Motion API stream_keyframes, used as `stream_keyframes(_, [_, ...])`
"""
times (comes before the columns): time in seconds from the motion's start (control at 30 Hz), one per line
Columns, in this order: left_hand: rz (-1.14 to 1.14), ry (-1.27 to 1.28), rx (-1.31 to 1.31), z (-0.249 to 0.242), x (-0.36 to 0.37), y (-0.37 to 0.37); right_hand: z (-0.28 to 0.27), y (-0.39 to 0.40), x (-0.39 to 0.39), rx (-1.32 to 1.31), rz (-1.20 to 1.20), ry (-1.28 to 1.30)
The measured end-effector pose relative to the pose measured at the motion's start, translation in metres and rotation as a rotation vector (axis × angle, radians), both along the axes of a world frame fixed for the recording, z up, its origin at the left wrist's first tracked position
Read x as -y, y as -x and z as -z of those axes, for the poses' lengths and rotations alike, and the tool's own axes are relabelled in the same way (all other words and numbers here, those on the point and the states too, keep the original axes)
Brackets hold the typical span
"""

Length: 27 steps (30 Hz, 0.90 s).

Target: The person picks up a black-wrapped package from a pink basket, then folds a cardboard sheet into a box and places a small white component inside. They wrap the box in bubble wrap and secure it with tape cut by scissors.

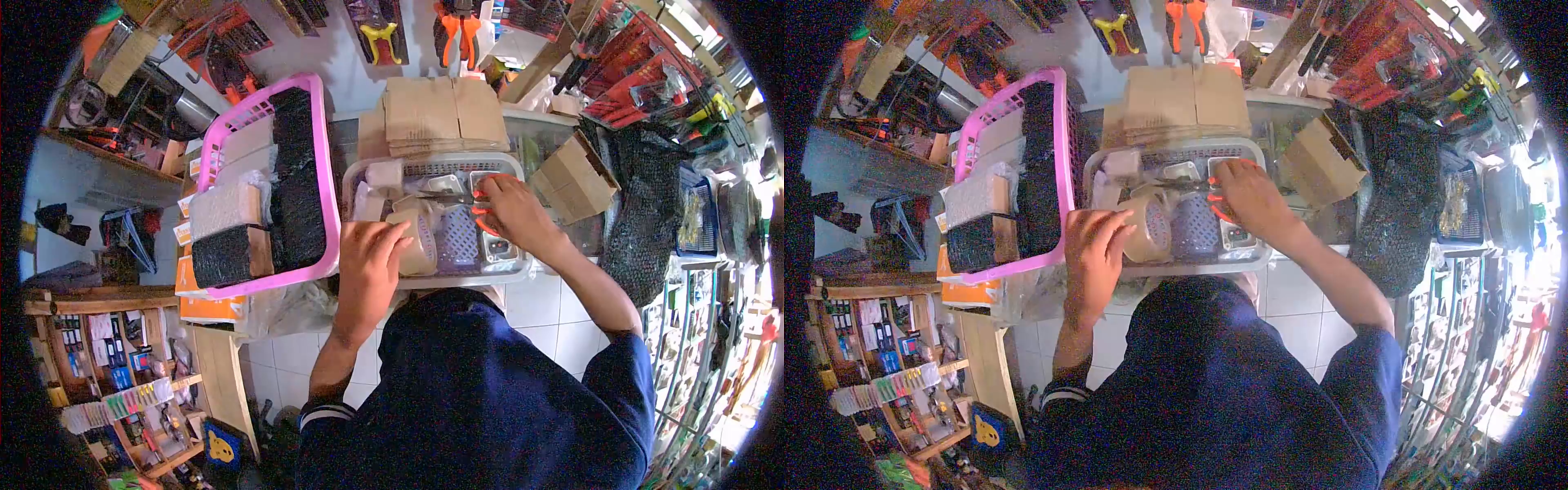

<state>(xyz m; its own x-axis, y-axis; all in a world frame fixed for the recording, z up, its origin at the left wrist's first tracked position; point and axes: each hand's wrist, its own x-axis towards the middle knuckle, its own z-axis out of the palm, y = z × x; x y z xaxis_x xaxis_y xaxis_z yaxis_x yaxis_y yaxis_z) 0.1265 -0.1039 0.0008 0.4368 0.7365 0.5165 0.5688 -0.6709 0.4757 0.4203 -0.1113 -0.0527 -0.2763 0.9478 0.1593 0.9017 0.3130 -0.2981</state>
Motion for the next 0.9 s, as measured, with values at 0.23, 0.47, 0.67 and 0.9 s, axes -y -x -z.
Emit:
stream_keyframes(0.23, [-0.011,0.021,-0.021,-0.005,-0.004,0.001,-0.036,-0.004,0.0,-0.016,-0.017,-0.071])
stream_keyframes(0.47, [0.01,0.108,-0.014,0.0,-0.01,0.005,-0.111,-0.018,0.009,0.026,-0.042,-0.014])
stream_keyframes(0.67, [0.046,0.072,-0.046,-0.005,-0.011,0.002,-0.099,-0.013,0.015,-0.043,-0.34,-0.106])
stream_keyframes(0.9, [0.061,0.042,-0.084,-0.01,-0.007,0.002,-0.124,0.025,-0.004,0.261,-0.368,0.334])
